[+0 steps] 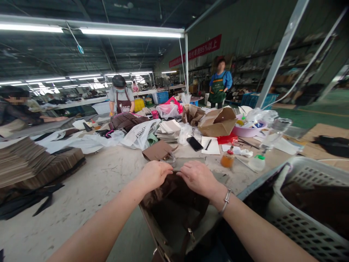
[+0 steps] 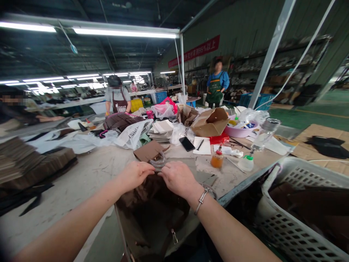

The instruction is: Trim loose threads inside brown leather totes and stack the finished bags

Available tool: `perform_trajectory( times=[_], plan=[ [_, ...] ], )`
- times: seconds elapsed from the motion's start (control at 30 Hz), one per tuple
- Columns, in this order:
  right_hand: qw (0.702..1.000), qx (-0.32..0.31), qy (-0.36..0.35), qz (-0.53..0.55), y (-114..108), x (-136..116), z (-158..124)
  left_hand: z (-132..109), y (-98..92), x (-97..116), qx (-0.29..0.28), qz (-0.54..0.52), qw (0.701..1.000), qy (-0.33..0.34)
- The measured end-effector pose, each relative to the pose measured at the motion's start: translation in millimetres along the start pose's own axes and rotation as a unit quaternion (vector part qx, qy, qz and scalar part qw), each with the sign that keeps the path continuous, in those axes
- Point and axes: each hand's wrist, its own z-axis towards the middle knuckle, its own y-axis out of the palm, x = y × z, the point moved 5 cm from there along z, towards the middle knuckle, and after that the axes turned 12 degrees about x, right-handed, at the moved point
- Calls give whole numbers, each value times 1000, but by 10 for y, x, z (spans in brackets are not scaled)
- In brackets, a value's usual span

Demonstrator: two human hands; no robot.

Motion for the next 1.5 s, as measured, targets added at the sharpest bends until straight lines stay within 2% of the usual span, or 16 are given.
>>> perform_trajectory(
  times=[0.1, 0.17, 0.3, 0.43, 0.53, 0.6, 0.73, 0.87, 1.03, 1.13, 1.23, 1.37, 1.5],
  plan=[
    [998, -32, 20, 52, -101, 70, -24, 26, 14, -14, 8, 3, 1000, -14],
    [996, -31, 38, 68, -196, 125, -63, 33, 15, -27, 16, 7, 1000, -19],
    [995, -23, 93, 3, -223, 242, -212, 39, 4, -52, 19, 15, 999, -37],
    [998, 6, 64, -26, -102, 218, -328, 42, -16, -39, -11, -59, 997, -53],
    [998, 34, 41, -41, -77, 179, -347, 57, -28, 13, -34, -163, 985, -35],
    [998, 31, 33, -43, -88, 164, -343, 82, -13, 25, -42, -181, 982, -36],
    [997, -2, 75, 8, -151, 241, -373, 149, 36, -10, -23, -112, 991, -69],
    [987, 9, 129, 96, -234, 364, -488, 175, 43, 10, -10, -47, 998, -51],
    [991, 22, 111, 77, -200, 330, -573, 154, 16, -10, -13, -60, 995, -77],
    [991, 35, 104, 72, -171, 296, -570, 115, -19, -69, -46, -121, 986, -107],
    [992, 16, 107, 58, -174, 317, -585, 63, -53, -129, -81, -166, 976, -116],
    [991, -32, 113, 63, -242, 373, -607, 25, -55, -192, -71, -99, 984, -129],
    [991, -1, 110, 72, -312, 331, -516, 38, -25, -151, -53, -53, 992, -105]
  ],
)
